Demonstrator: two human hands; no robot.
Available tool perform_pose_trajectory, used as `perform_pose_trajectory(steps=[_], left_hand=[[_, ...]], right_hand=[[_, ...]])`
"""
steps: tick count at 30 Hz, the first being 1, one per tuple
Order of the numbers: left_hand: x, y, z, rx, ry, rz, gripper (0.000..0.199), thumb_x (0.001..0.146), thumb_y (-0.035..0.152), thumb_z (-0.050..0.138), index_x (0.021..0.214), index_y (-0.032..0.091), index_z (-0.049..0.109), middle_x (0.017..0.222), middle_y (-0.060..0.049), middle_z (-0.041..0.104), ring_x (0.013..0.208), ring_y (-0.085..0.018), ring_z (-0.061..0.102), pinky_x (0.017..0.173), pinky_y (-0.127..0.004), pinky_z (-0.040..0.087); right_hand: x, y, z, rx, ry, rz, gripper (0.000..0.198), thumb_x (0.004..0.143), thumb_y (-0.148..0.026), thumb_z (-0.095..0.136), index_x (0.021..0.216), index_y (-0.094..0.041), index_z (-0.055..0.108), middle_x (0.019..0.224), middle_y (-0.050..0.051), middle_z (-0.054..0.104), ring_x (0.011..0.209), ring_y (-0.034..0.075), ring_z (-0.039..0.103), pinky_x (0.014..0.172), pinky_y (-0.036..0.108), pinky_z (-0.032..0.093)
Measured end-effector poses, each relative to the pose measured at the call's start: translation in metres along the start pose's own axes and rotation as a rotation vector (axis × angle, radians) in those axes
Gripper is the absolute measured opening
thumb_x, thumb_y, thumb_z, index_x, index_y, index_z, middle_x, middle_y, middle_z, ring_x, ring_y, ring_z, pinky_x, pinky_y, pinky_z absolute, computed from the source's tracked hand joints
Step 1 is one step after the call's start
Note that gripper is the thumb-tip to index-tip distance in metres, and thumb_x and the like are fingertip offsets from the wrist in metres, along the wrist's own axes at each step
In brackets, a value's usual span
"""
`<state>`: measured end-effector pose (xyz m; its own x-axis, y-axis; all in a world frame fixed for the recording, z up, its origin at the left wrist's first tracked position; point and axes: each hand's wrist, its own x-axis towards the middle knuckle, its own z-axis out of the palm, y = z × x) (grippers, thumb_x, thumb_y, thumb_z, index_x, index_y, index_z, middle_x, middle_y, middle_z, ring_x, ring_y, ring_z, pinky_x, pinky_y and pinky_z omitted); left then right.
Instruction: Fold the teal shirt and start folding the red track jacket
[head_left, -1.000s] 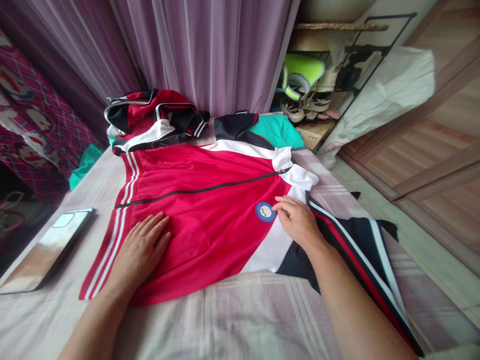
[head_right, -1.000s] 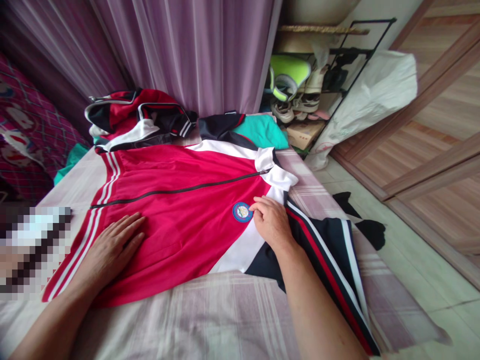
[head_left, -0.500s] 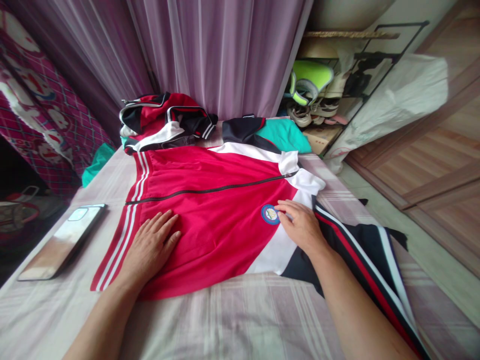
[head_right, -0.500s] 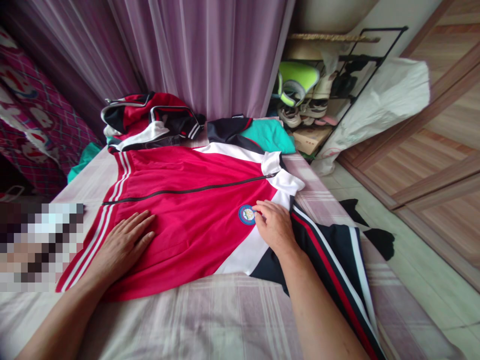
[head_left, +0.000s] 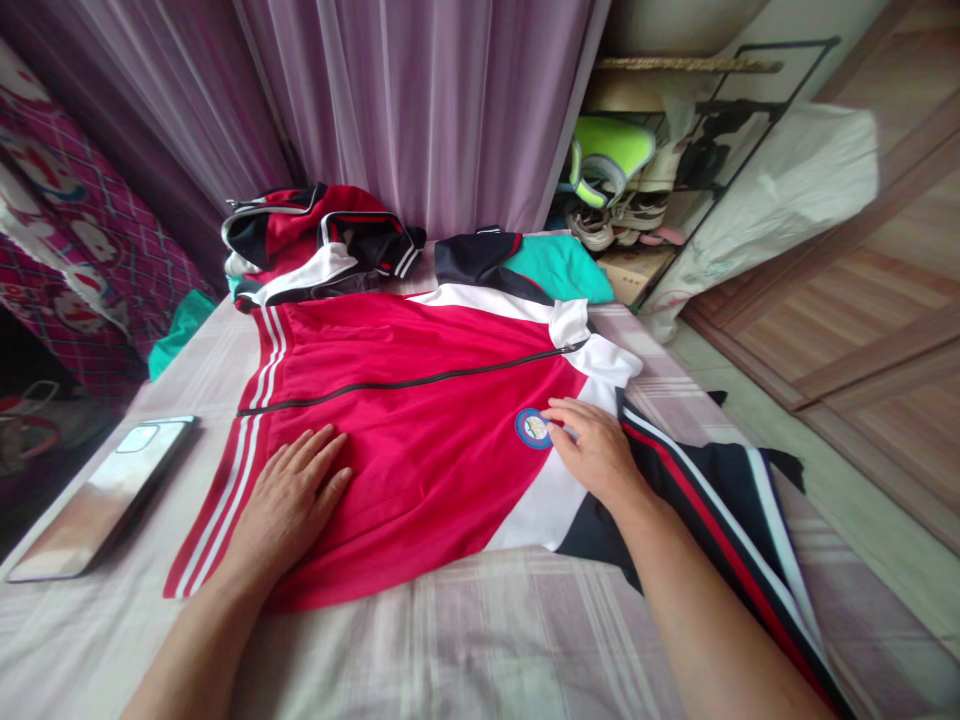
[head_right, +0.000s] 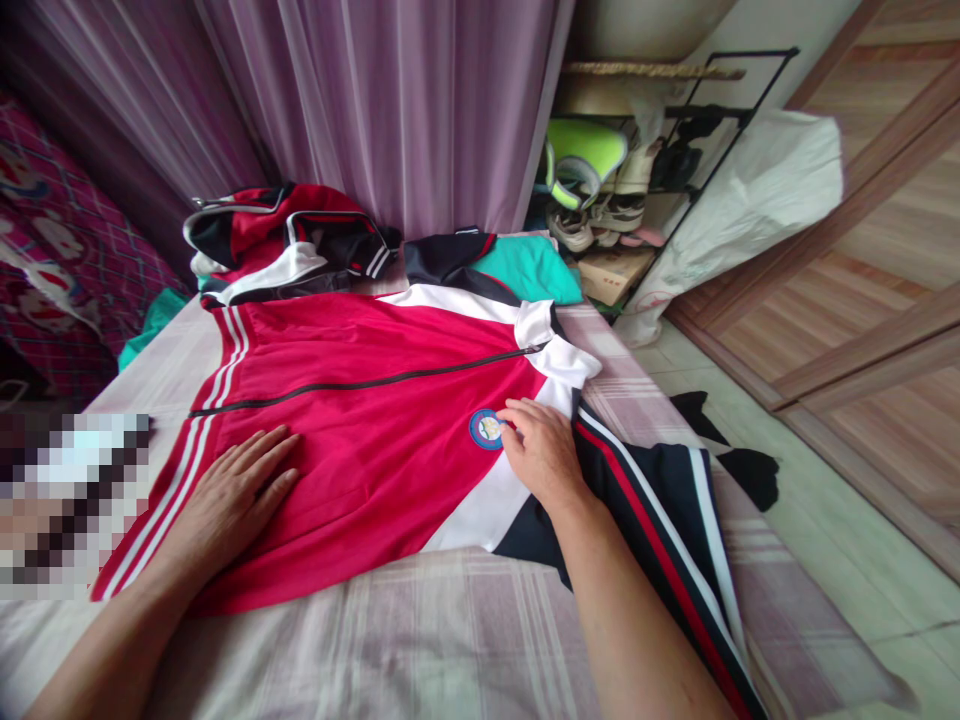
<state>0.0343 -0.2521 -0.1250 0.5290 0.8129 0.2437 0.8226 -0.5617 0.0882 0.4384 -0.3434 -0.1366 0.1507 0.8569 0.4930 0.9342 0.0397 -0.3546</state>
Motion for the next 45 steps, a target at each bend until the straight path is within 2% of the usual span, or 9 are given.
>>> perform_pose_trajectory(steps=[20, 31, 39, 45], left_hand=[[-0.001, 0.002, -0.001, 0.01, -0.011, -0.014, 0.06, 0.1, 0.057, 0.03, 0.14, 0.023, 0.059, 0.149, -0.011, 0.057, 0.141, -0.03, 0.048, 0.116, -0.053, 0.04], [-0.002, 0.003, 0.001, 0.039, -0.03, -0.026, 0.06, 0.101, 0.056, 0.029, 0.142, 0.023, 0.058, 0.151, -0.009, 0.054, 0.143, -0.028, 0.045, 0.119, -0.05, 0.036], [-0.003, 0.004, 0.005, 0.112, -0.086, 0.0, 0.058, 0.101, 0.053, 0.034, 0.151, 0.025, 0.047, 0.159, -0.008, 0.043, 0.15, -0.028, 0.033, 0.123, -0.053, 0.026], [0.001, 0.01, 0.003, 0.086, -0.139, -0.026, 0.06, 0.101, 0.055, 0.035, 0.154, 0.027, 0.042, 0.162, -0.008, 0.037, 0.152, -0.028, 0.029, 0.123, -0.055, 0.023]], right_hand=[[-0.001, 0.0, -0.001, 0.009, -0.028, 0.017, 0.026, 0.088, -0.025, 0.053, 0.096, -0.022, 0.077, 0.115, 0.009, 0.076, 0.111, 0.027, 0.069, 0.103, 0.046, 0.05], [-0.001, 0.001, 0.0, 0.018, -0.018, 0.004, 0.027, 0.088, -0.027, 0.051, 0.095, -0.022, 0.077, 0.113, 0.01, 0.076, 0.109, 0.028, 0.069, 0.1, 0.048, 0.052], [0.0, 0.007, 0.003, 0.021, 0.0, 0.012, 0.027, 0.088, -0.027, 0.051, 0.095, -0.022, 0.077, 0.113, 0.01, 0.076, 0.107, 0.027, 0.07, 0.099, 0.046, 0.053], [0.0, 0.009, 0.008, -0.051, -0.035, 0.038, 0.032, 0.089, -0.028, 0.05, 0.104, -0.021, 0.076, 0.121, 0.011, 0.073, 0.112, 0.027, 0.067, 0.101, 0.045, 0.051]])
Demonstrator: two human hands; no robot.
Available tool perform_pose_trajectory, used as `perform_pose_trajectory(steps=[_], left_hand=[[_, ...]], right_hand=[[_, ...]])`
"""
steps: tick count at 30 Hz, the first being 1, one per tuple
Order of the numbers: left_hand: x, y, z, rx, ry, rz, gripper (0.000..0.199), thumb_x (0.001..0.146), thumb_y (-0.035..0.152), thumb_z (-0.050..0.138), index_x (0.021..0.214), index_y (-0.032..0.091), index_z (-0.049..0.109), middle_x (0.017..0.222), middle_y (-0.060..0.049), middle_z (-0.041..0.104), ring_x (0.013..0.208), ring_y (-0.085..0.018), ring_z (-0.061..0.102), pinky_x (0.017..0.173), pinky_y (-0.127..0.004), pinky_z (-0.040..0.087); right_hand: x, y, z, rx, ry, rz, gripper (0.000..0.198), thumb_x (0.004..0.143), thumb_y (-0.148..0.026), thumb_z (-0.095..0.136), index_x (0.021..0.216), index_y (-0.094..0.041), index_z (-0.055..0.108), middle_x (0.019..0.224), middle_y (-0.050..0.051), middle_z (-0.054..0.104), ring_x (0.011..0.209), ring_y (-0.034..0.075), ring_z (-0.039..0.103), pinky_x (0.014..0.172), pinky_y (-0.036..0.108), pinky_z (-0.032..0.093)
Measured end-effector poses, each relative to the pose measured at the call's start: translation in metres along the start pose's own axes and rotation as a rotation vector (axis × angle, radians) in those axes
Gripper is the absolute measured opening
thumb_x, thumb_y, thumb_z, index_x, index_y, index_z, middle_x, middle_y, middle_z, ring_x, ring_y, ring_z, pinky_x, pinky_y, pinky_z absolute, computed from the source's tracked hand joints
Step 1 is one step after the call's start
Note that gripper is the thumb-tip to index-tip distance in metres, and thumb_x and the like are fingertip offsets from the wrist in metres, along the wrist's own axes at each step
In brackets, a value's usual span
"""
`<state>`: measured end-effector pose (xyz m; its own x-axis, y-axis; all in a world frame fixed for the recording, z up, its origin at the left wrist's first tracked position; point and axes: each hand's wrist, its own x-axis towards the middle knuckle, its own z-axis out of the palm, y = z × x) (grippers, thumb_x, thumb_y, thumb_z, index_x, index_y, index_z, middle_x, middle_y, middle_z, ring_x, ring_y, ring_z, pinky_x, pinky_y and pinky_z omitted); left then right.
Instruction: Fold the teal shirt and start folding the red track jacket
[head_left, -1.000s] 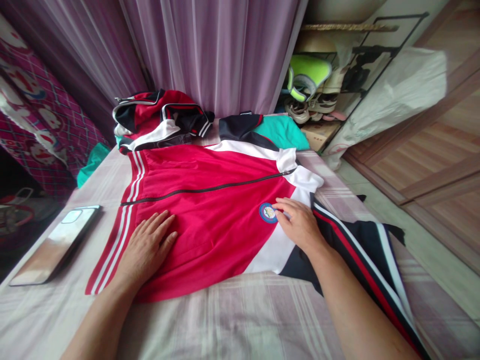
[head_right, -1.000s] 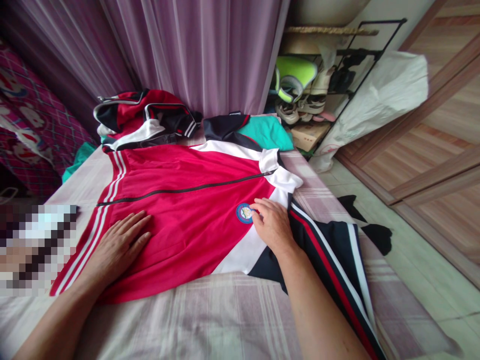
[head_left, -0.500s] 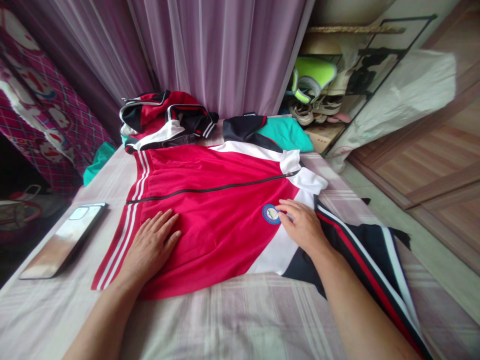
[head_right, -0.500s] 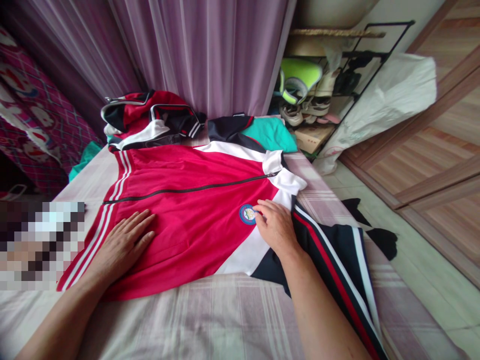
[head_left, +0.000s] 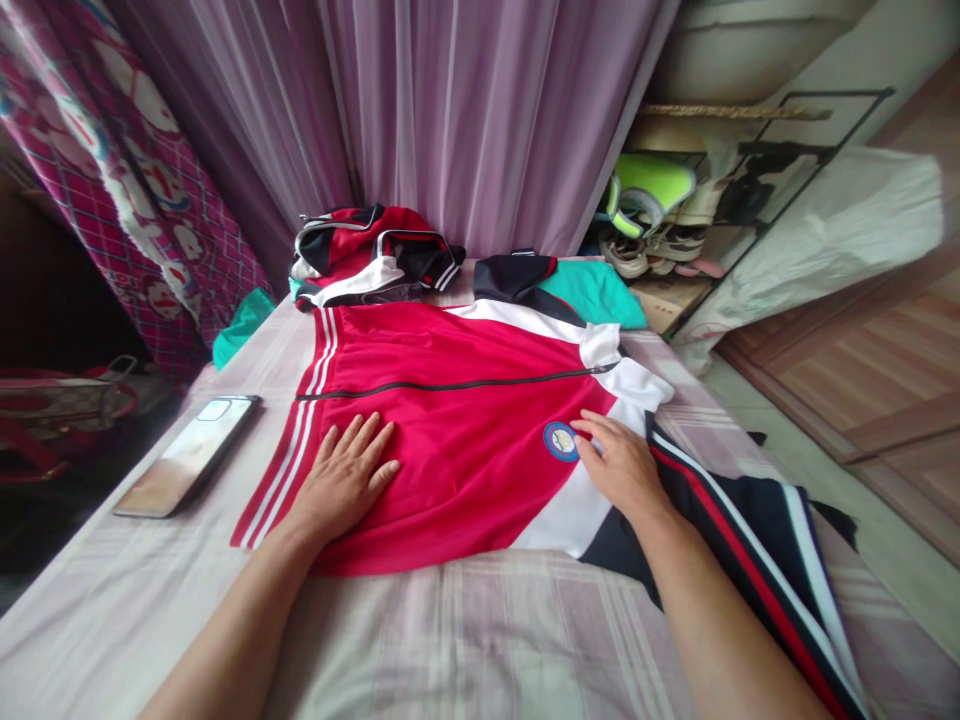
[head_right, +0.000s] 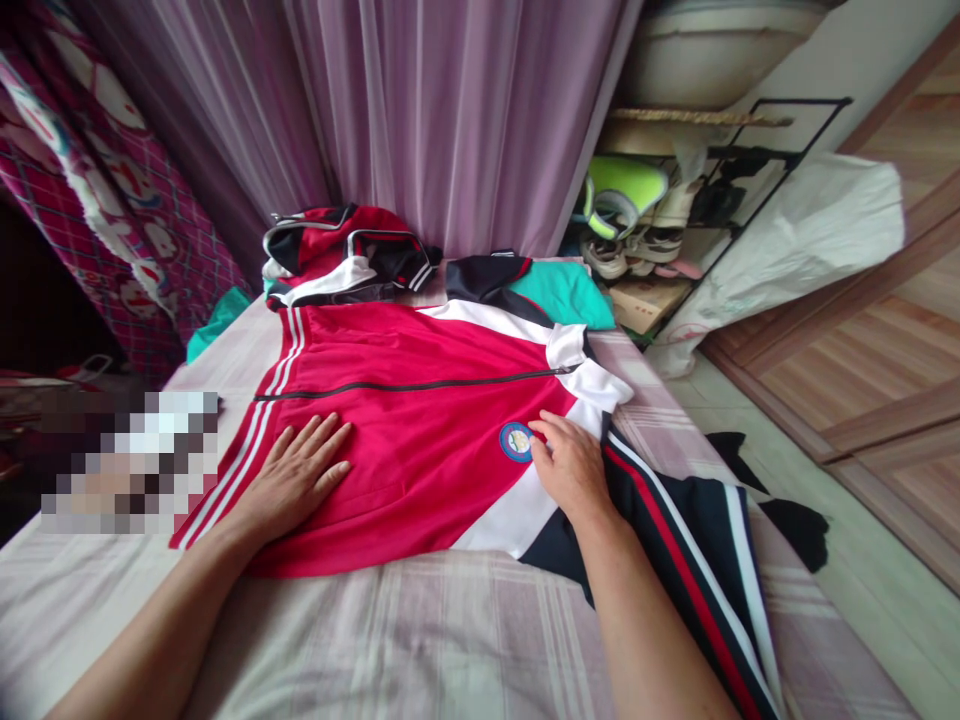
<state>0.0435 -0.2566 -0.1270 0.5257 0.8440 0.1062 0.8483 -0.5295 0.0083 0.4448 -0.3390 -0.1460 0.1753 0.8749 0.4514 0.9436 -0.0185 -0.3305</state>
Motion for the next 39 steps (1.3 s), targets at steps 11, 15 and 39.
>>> perform_pose_trajectory(steps=[11, 15, 39], left_hand=[[0.004, 0.007, -0.002, -0.073, -0.004, -0.049, 0.059, 0.1, 0.056, 0.037, 0.152, 0.029, 0.044, 0.162, -0.007, 0.039, 0.151, -0.029, 0.031, 0.124, -0.053, 0.021], [0.006, 0.009, -0.005, -0.076, -0.05, -0.075, 0.062, 0.1, 0.058, 0.035, 0.153, 0.026, 0.043, 0.163, -0.008, 0.037, 0.152, -0.029, 0.03, 0.124, -0.053, 0.02], [0.006, 0.007, -0.005, -0.099, 0.007, -0.068, 0.056, 0.1, 0.054, 0.039, 0.15, 0.031, 0.047, 0.16, -0.006, 0.041, 0.15, -0.028, 0.033, 0.123, -0.052, 0.023]], right_hand=[[0.026, -0.067, -0.012, -0.208, -0.18, 0.0, 0.043, 0.093, -0.028, 0.048, 0.131, -0.016, 0.065, 0.146, 0.018, 0.057, 0.134, 0.034, 0.052, 0.109, 0.059, 0.039], [0.052, -0.143, -0.004, -0.083, -0.212, -0.141, 0.051, 0.098, -0.028, 0.041, 0.146, -0.015, 0.052, 0.154, 0.017, 0.048, 0.142, 0.029, 0.043, 0.115, 0.054, 0.033], [0.032, -0.026, -0.003, -0.362, -0.336, 0.184, 0.056, 0.103, -0.04, 0.032, 0.152, -0.015, 0.045, 0.156, 0.018, 0.044, 0.145, 0.027, 0.041, 0.117, 0.049, 0.029]])
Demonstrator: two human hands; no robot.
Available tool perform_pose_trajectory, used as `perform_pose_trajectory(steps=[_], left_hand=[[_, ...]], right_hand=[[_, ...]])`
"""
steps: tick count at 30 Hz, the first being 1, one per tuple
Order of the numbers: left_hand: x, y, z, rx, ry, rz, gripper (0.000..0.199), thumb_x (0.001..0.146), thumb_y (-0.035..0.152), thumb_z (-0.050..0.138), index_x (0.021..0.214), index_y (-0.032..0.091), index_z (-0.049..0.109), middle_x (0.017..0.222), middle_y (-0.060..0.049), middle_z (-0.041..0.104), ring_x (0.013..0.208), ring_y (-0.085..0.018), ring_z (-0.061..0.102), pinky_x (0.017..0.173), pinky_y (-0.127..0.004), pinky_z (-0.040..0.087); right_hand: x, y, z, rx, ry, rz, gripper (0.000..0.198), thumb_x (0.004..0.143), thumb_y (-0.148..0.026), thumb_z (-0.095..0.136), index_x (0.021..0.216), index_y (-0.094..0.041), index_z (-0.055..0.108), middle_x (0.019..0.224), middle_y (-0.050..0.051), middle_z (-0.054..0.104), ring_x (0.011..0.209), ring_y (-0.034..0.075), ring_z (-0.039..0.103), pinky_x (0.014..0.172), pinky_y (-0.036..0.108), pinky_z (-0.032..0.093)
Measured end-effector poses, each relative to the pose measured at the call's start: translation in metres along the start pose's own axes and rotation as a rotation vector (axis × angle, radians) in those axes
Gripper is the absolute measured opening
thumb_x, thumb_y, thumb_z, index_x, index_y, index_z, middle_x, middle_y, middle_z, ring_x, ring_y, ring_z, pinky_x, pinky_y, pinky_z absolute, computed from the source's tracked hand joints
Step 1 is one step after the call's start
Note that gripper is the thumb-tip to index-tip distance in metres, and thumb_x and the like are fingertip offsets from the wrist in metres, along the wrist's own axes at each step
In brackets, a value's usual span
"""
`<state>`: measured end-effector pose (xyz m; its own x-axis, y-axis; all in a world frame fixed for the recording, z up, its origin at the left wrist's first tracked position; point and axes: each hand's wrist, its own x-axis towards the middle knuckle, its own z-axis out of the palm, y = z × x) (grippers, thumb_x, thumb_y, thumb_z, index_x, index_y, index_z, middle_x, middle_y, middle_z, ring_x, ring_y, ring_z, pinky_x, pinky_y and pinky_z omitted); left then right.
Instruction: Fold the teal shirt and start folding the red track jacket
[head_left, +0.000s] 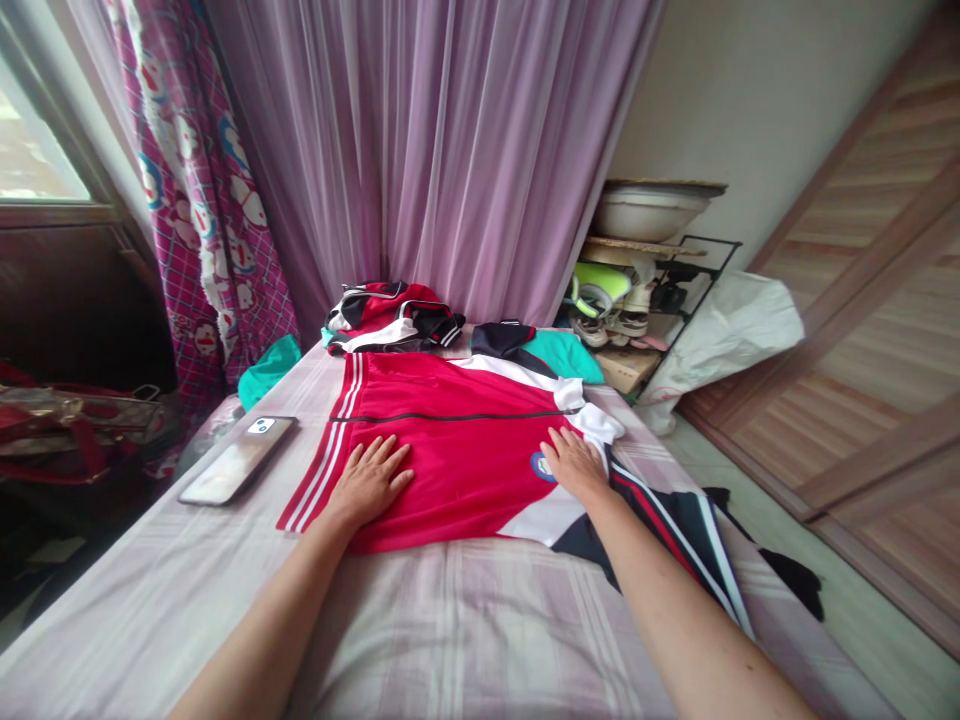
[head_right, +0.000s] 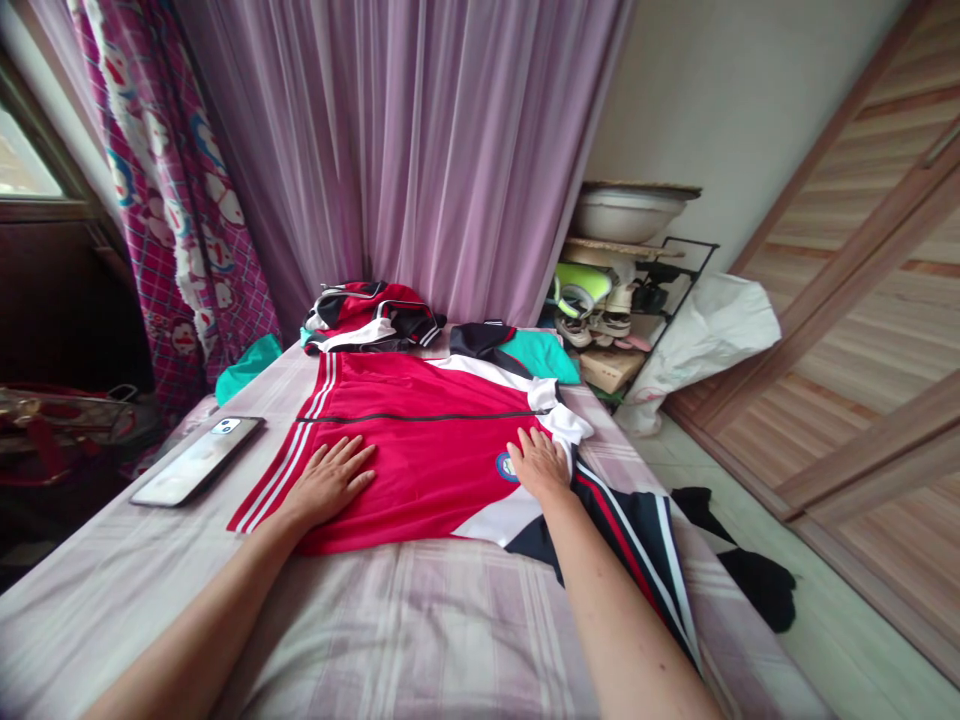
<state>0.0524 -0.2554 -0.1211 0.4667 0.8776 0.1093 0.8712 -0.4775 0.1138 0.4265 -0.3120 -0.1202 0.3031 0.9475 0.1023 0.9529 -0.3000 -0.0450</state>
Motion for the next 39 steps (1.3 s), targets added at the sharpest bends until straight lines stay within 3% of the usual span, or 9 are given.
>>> perform_pose_trajectory(steps=[8, 15, 20, 24, 26, 29, 33, 39], left_hand=[[0.002, -0.004, 0.004, 0.01, 0.023, 0.019, 0.055, 0.1, 0.052, 0.039, 0.15, 0.032, 0.048, 0.16, -0.006, 0.043, 0.15, -0.028, 0.035, 0.122, -0.053, 0.025], [0.0, -0.001, -0.001, 0.0, 0.05, 0.005, 0.051, 0.1, 0.049, 0.039, 0.144, 0.03, 0.055, 0.156, -0.007, 0.048, 0.147, -0.028, 0.04, 0.121, -0.053, 0.029], [-0.002, 0.003, -0.007, 0.009, 0.026, -0.012, 0.051, 0.101, 0.047, 0.037, 0.144, 0.026, 0.056, 0.155, -0.009, 0.049, 0.147, -0.028, 0.04, 0.121, -0.052, 0.03], [-0.002, 0.003, -0.006, 0.0, 0.037, -0.004, 0.052, 0.101, 0.047, 0.036, 0.143, 0.025, 0.057, 0.154, -0.01, 0.05, 0.146, -0.029, 0.041, 0.12, -0.054, 0.031], [-0.002, 0.002, -0.004, -0.006, 0.046, 0.002, 0.051, 0.101, 0.047, 0.036, 0.143, 0.025, 0.057, 0.153, -0.01, 0.051, 0.146, -0.029, 0.041, 0.12, -0.054, 0.031], [-0.001, 0.0, -0.003, -0.013, 0.058, 0.005, 0.05, 0.101, 0.047, 0.038, 0.142, 0.027, 0.058, 0.153, -0.008, 0.051, 0.145, -0.028, 0.042, 0.12, -0.052, 0.032], [0.0, 0.001, -0.002, -0.022, 0.055, -0.018, 0.048, 0.1, 0.048, 0.041, 0.141, 0.029, 0.059, 0.153, -0.006, 0.051, 0.145, -0.028, 0.042, 0.12, -0.051, 0.032], [-0.001, 0.003, -0.006, -0.019, 0.033, -0.03, 0.048, 0.1, 0.046, 0.043, 0.142, 0.027, 0.059, 0.154, -0.006, 0.051, 0.146, -0.029, 0.042, 0.121, -0.051, 0.031]], right_hand=[[-0.005, 0.019, -0.002, -0.001, -0.011, 0.0, 0.054, 0.102, -0.037, 0.036, 0.149, -0.015, 0.048, 0.156, 0.017, 0.046, 0.144, 0.027, 0.041, 0.117, 0.047, 0.03], [-0.029, 0.037, 0.0, 0.047, 0.232, -0.042, 0.044, 0.099, -0.025, 0.039, 0.131, -0.013, 0.066, 0.139, 0.017, 0.063, 0.127, 0.026, 0.058, 0.108, 0.041, 0.043], [-0.048, 0.038, -0.008, 0.066, 0.282, -0.027, 0.044, 0.096, -0.021, 0.039, 0.131, -0.015, 0.066, 0.14, 0.015, 0.062, 0.126, 0.027, 0.058, 0.103, 0.041, 0.046], [-0.053, 0.047, -0.018, 0.038, 0.296, 0.109, 0.047, 0.094, -0.022, 0.04, 0.134, -0.015, 0.064, 0.141, 0.018, 0.061, 0.122, 0.032, 0.06, 0.096, 0.047, 0.048], [-0.053, 0.053, -0.023, 0.013, 0.271, 0.215, 0.047, 0.094, -0.026, 0.043, 0.135, -0.014, 0.063, 0.132, 0.021, 0.066, 0.115, 0.034, 0.063, 0.091, 0.048, 0.049], [-0.052, 0.059, -0.03, -0.007, 0.142, 0.324, 0.043, 0.094, -0.032, 0.046, 0.13, -0.019, 0.068, 0.117, 0.018, 0.072, 0.107, 0.031, 0.066, 0.087, 0.043, 0.049], [-0.049, 0.059, -0.043, 0.02, -0.024, 0.406, 0.035, 0.096, -0.033, 0.046, 0.115, -0.028, 0.075, 0.119, 0.01, 0.073, 0.107, 0.025, 0.067, 0.084, 0.033, 0.048], [-0.047, 0.065, -0.05, 0.084, 0.057, 0.552, 0.037, 0.096, -0.033, 0.044, 0.11, -0.028, 0.077, 0.115, 0.01, 0.075, 0.1, 0.026, 0.069, 0.075, 0.032, 0.048]])
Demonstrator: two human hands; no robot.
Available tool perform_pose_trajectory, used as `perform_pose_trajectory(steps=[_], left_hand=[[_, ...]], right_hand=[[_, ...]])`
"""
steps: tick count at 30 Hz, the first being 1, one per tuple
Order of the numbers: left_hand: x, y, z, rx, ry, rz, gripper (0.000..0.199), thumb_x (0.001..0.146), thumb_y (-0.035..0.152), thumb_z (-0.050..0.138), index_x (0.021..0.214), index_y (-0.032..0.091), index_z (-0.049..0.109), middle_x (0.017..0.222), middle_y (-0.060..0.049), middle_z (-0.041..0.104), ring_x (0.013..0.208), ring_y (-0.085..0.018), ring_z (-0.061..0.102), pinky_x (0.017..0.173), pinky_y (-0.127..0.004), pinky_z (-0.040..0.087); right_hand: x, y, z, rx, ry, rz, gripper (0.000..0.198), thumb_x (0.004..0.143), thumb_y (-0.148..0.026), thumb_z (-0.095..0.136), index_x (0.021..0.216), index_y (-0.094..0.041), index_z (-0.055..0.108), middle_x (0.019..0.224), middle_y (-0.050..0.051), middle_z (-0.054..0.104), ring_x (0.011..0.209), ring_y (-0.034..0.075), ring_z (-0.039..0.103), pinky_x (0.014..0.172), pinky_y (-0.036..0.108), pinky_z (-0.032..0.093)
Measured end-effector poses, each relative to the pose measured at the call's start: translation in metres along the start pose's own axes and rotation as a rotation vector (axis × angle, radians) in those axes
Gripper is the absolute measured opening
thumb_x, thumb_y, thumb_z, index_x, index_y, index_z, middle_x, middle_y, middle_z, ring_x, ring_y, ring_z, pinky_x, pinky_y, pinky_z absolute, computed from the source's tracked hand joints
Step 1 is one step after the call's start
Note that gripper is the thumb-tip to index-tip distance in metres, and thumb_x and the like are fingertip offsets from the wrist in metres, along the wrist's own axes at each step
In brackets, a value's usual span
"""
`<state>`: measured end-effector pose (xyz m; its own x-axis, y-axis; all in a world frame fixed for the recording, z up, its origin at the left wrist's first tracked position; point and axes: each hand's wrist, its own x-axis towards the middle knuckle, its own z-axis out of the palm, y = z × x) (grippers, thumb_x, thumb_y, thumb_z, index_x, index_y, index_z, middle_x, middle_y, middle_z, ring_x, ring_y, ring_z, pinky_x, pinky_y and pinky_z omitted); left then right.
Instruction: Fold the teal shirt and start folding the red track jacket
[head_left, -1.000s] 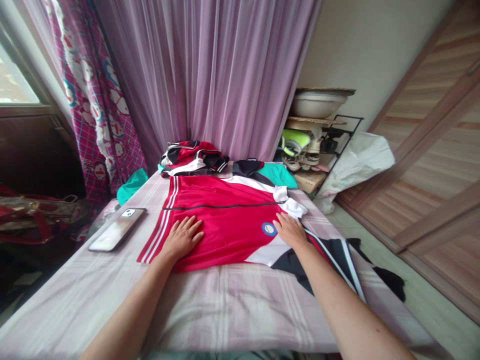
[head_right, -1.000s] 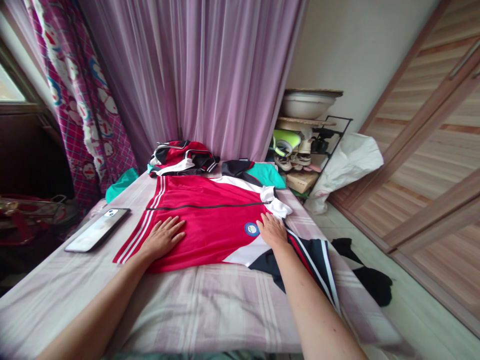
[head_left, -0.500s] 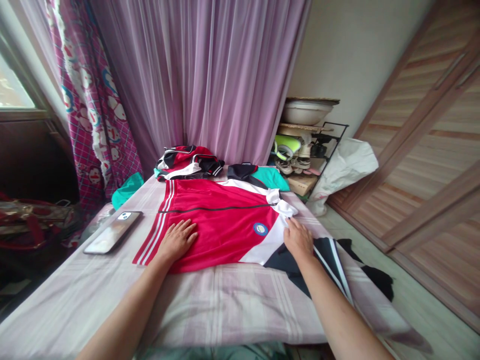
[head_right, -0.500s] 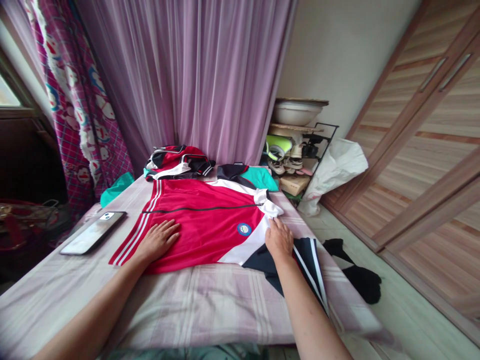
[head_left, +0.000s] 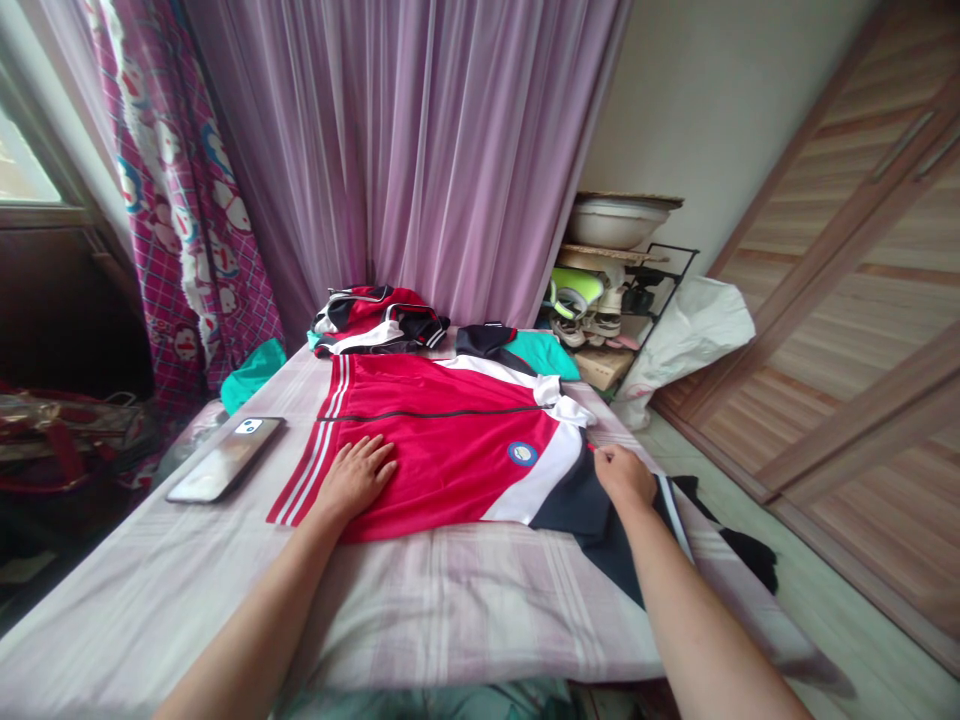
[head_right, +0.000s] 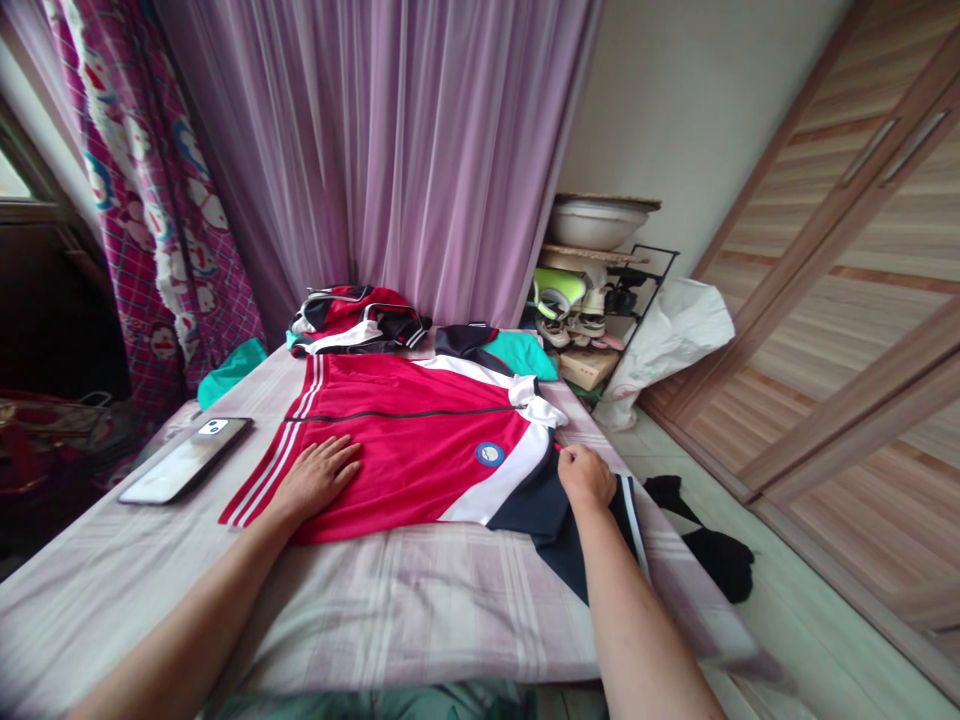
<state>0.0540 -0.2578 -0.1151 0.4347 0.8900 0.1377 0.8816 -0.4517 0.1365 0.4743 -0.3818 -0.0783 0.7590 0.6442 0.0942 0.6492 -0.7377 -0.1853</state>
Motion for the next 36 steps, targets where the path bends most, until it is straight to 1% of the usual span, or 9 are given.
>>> perform_pose_trajectory(steps=[7, 12, 16, 18, 22, 25, 28, 32, 36], left_hand=[[-0.001, 0.001, 0.0, -0.004, 0.021, 0.007, 0.047, 0.1, 0.046, 0.044, 0.141, 0.027, 0.059, 0.153, -0.006, 0.052, 0.145, -0.028, 0.043, 0.121, -0.05, 0.031], [-0.001, 0.0, 0.0, -0.002, 0.018, 0.011, 0.048, 0.1, 0.045, 0.044, 0.141, 0.027, 0.059, 0.153, -0.007, 0.051, 0.145, -0.028, 0.043, 0.121, -0.05, 0.031], [0.0, -0.001, 0.001, -0.002, 0.03, 0.017, 0.047, 0.1, 0.046, 0.044, 0.141, 0.027, 0.059, 0.153, -0.007, 0.052, 0.144, -0.028, 0.044, 0.121, -0.05, 0.031], [0.0, -0.002, 0.003, -0.003, 0.038, 0.02, 0.047, 0.1, 0.046, 0.044, 0.14, 0.027, 0.06, 0.152, -0.007, 0.053, 0.144, -0.028, 0.044, 0.12, -0.05, 0.032], [0.001, -0.002, 0.005, -0.004, 0.044, 0.024, 0.047, 0.1, 0.045, 0.044, 0.139, 0.027, 0.06, 0.152, -0.007, 0.054, 0.144, -0.028, 0.045, 0.12, -0.05, 0.032], [0.001, -0.002, 0.005, -0.016, 0.048, 0.025, 0.046, 0.1, 0.045, 0.044, 0.138, 0.028, 0.061, 0.151, -0.006, 0.054, 0.143, -0.028, 0.045, 0.119, -0.051, 0.033], [0.0, -0.002, 0.004, -0.011, 0.035, 0.018, 0.046, 0.1, 0.045, 0.043, 0.139, 0.027, 0.06, 0.152, -0.007, 0.053, 0.144, -0.028, 0.045, 0.12, -0.051, 0.032], [-0.001, -0.001, 0.002, -0.006, 0.021, 0.018, 0.047, 0.1, 0.045, 0.043, 0.141, 0.026, 0.059, 0.153, -0.007, 0.052, 0.145, -0.028, 0.043, 0.12, -0.051, 0.031], [-0.002, 0.0, 0.0, 0.001, 0.01, 0.018, 0.048, 0.1, 0.045, 0.042, 0.141, 0.026, 0.059, 0.154, -0.007, 0.051, 0.145, -0.028, 0.043, 0.121, -0.051, 0.031]], right_hand=[[0.008, 0.011, 0.003, 0.081, 0.023, 0.108, 0.041, 0.093, -0.034, 0.042, 0.111, -0.028, 0.079, 0.114, 0.012, 0.075, 0.094, 0.028, 0.07, 0.073, 0.034, 0.051], [0.009, 0.012, 0.003, 0.081, 0.021, 0.089, 0.041, 0.092, -0.031, 0.043, 0.112, -0.027, 0.079, 0.116, 0.014, 0.074, 0.096, 0.03, 0.07, 0.077, 0.037, 0.053], [0.013, 0.015, 0.004, 0.082, 0.076, 0.146, 0.047, 0.095, -0.028, 0.037, 0.125, -0.023, 0.072, 0.122, 0.018, 0.07, 0.103, 0.031, 0.069, 0.081, 0.04, 0.055], [0.015, 0.016, 0.005, 0.075, 0.056, 0.149, 0.046, 0.095, -0.027, 0.037, 0.126, -0.023, 0.071, 0.121, 0.018, 0.07, 0.103, 0.031, 0.069, 0.082, 0.04, 0.055], [0.016, 0.015, 0.008, 0.045, -0.01, 0.069, 0.043, 0.092, -0.025, 0.046, 0.128, -0.027, 0.07, 0.12, 0.013, 0.071, 0.104, 0.028, 0.069, 0.086, 0.038, 0.053], [0.018, 0.012, 0.007, -0.048, -0.007, -0.069, 0.043, 0.094, -0.027, 0.044, 0.128, -0.031, 0.07, 0.127, 0.01, 0.069, 0.112, 0.026, 0.066, 0.09, 0.036, 0.051], [0.023, 0.005, 0.002, -0.139, 0.001, -0.181, 0.039, 0.096, -0.034, 0.045, 0.121, -0.033, 0.074, 0.125, 0.008, 0.07, 0.114, 0.026, 0.064, 0.092, 0.036, 0.05], [0.033, -0.009, -0.003, -0.218, -0.083, -0.211, 0.035, 0.094, -0.044, 0.05, 0.11, -0.033, 0.079, 0.124, 0.008, 0.071, 0.117, 0.03, 0.063, 0.095, 0.041, 0.05], [0.041, -0.019, -0.006, -0.24, -0.164, -0.186, 0.028, 0.088, -0.033, 0.062, 0.109, -0.031, 0.079, 0.127, 0.009, 0.071, 0.118, 0.03, 0.064, 0.097, 0.042, 0.05]])
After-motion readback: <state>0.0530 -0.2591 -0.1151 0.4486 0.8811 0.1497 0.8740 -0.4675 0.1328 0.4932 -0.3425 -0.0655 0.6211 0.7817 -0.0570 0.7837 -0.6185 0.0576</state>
